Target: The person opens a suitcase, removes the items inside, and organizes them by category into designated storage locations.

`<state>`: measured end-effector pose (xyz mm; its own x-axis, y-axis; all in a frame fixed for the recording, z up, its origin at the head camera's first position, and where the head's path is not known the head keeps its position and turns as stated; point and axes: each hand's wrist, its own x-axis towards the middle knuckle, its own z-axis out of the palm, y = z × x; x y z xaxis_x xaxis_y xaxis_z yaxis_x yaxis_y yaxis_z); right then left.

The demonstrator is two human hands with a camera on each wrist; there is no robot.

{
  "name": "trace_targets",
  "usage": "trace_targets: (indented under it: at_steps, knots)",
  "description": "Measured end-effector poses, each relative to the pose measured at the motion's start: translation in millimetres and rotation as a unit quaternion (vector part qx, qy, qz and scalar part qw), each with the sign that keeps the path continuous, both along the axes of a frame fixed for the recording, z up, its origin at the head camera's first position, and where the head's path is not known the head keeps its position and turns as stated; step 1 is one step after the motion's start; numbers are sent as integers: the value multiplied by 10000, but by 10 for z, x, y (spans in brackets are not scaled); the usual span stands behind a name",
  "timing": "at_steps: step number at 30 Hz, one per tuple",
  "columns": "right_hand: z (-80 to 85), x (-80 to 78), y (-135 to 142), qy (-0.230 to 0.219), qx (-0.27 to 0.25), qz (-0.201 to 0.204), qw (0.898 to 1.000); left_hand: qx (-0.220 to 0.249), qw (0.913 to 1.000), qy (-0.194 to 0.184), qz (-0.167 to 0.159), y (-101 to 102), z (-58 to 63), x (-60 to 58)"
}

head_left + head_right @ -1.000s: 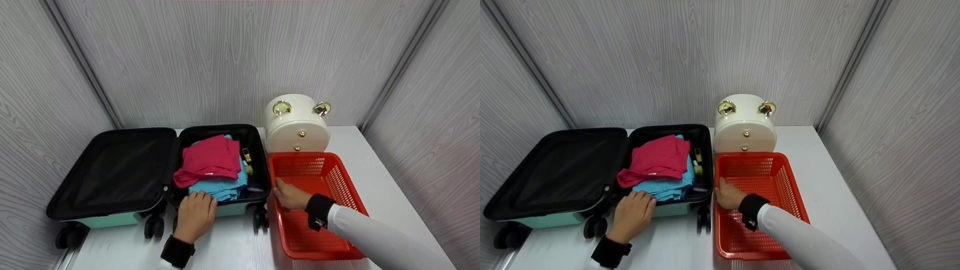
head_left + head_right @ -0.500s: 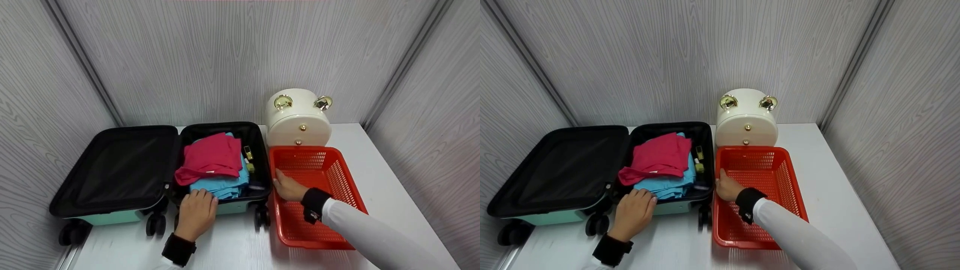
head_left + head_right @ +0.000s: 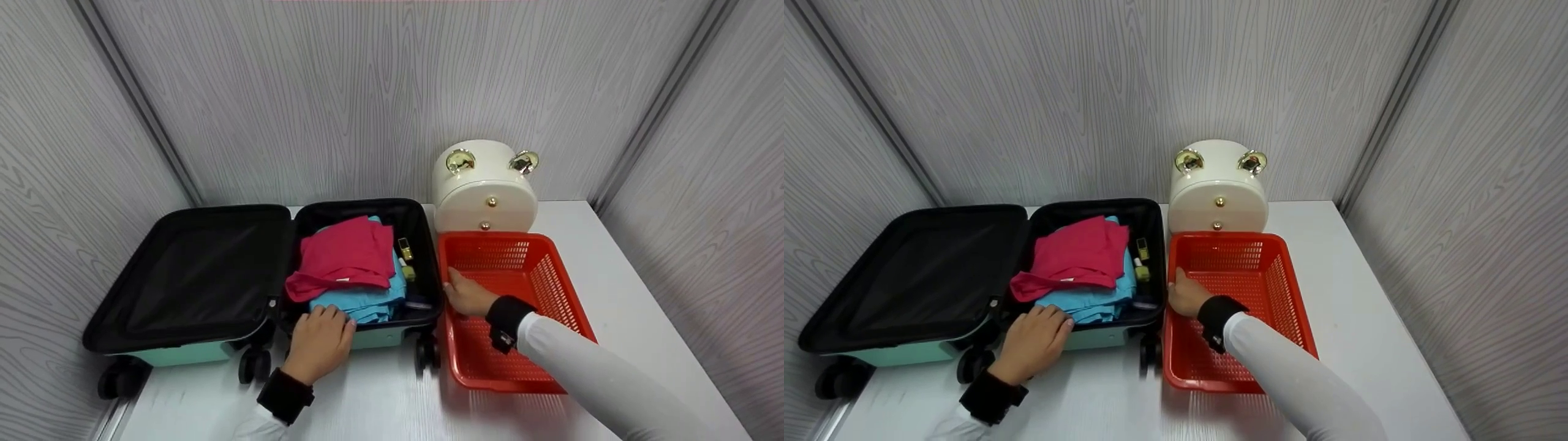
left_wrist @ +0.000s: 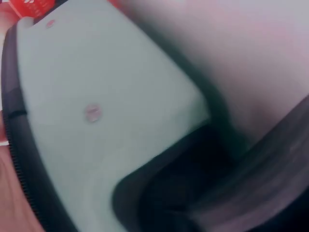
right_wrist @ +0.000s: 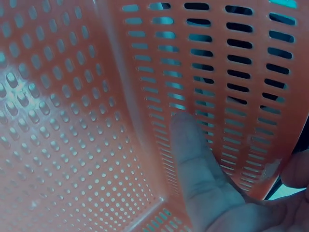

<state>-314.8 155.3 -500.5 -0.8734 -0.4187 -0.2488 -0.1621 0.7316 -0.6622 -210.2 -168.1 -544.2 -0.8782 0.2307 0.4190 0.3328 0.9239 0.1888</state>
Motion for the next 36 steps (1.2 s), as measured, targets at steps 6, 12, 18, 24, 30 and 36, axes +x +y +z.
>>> trace_targets:
  at_steps: [6,12,18,24,30,36]
  knots:
    - [162,-65,20,-87,489,101,9987,1131,9845,-1314,-262,7,301,-118]
    - [477,-221,24,379,437,9,9983,2753,9404,-1846,-761,30,718,-375]
    - [673,-339,-169,303,-1164,-582,9910,3656,9094,-1964,-267,-66,992,-797]
    - [678,-408,-491,-287,-2395,-1308,9616,4202,8688,-2518,721,-268,1155,-1158]
    - [574,-479,-688,-1085,-2885,-1683,9363,3666,8595,-3402,1055,-515,1172,-1385]
    - [454,-508,-843,-1695,-3118,-1195,9272,2758,8646,-4083,989,-701,1076,-1492]
